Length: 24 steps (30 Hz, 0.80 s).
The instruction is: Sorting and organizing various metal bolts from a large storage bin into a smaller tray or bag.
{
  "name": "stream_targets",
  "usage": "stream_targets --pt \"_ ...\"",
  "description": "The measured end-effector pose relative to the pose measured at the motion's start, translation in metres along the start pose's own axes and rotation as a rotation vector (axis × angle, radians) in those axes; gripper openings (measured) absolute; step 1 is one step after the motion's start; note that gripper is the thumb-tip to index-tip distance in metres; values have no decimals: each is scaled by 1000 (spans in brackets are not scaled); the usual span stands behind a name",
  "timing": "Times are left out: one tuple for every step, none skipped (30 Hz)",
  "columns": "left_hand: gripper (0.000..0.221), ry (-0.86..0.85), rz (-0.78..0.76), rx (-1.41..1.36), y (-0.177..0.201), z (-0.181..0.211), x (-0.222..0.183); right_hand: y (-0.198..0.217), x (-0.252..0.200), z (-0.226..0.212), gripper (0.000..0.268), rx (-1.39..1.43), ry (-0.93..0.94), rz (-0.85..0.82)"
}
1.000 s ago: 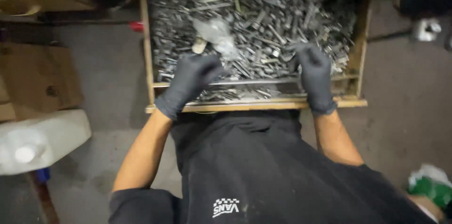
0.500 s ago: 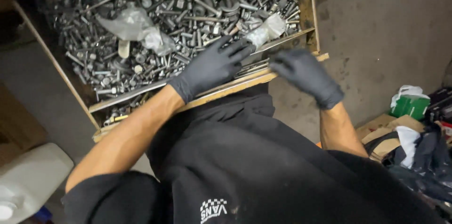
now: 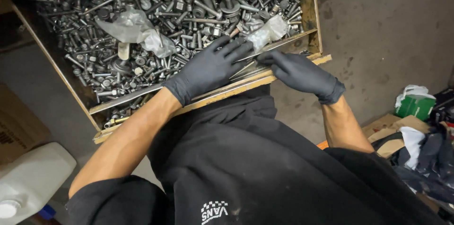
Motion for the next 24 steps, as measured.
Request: stream_targets --pt "58 7 -13 13 0 -1 0 0 3 0 32 20 -10 -14" --pt "58 12 -16 17 6 0 0 -4 2 8 32 21 -3 -15" --pt "43 14 24 42 14 2 3 -4 2 19 30 -58 -47 5" --pt "29 16 64 67 22 3 5 -5 1 31 30 -137 -91 26" --pt "29 14 63 64 20 3 5 -7 1 35 30 -135 -94 25" --pt "30 12 55 67 17 3 6 -11 1 40 28 -159 -98 13" --pt "31 11 48 68 13 3 6 -14 0 45 27 -183 -102 0" --pt "31 10 47 63 9 4 5 -12 1 34 27 -181 -107 -2" --pt "28 8 26 77 5 4 4 -10 4 20 28 -133 -75 -28" --pt "25 7 4 91 2 4 3 -8 6 6 29 -86 -44 -53" --pt "25 5 5 93 8 6 4 -8 8 4 29 -87 -43 -50" --pt "23 3 -7 113 14 7 6 -9 9 2 30 -51 -30 -64" --pt "22 4 -20 130 19 9 6 -11 10 -1 31 -14 -16 -81" --pt "22 5 -21 130 15 7 6 -12 10 1 31 -14 -16 -83" --pt "29 15 -31 142 11 6 4 -14 11 4 33 6 -14 -86" --pt "38 26 -42 155 7 4 3 -16 11 6 35 25 -13 -89" --pt "38 25 -44 148 5 1 1 -14 11 3 35 29 -17 -91" --pt "46 62 -68 125 3 -5 1 -13 10 -2 35 12 2 -93" --pt "56 98 -91 104 1 -11 1 -10 10 -6 34 -6 21 -91" --pt "56 95 -91 100 0 -10 0 -11 8 -4 34 -3 17 -91" --pt "72 134 -115 58 -1 -13 -1 -10 8 -4 34 3 18 -84" --pt "89 174 -138 16 -3 -16 -2 -10 8 -3 34 9 19 -78" --pt "89 173 -138 18 0 -15 -2 -12 9 1 34 9 20 -76" --pt "94 216 -176 -5 -1 -18 -3 -15 9 6 32 -13 14 -70"
Point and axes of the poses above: each hand's wrist, its own x-axis towards the middle knuckle, its own y-axis out of the back of the hand, z = x × y, the point moved 7 cm from there along x, towards the middle knuckle, and after that the axes turned 1 degree about z, right-handed, at the moved point
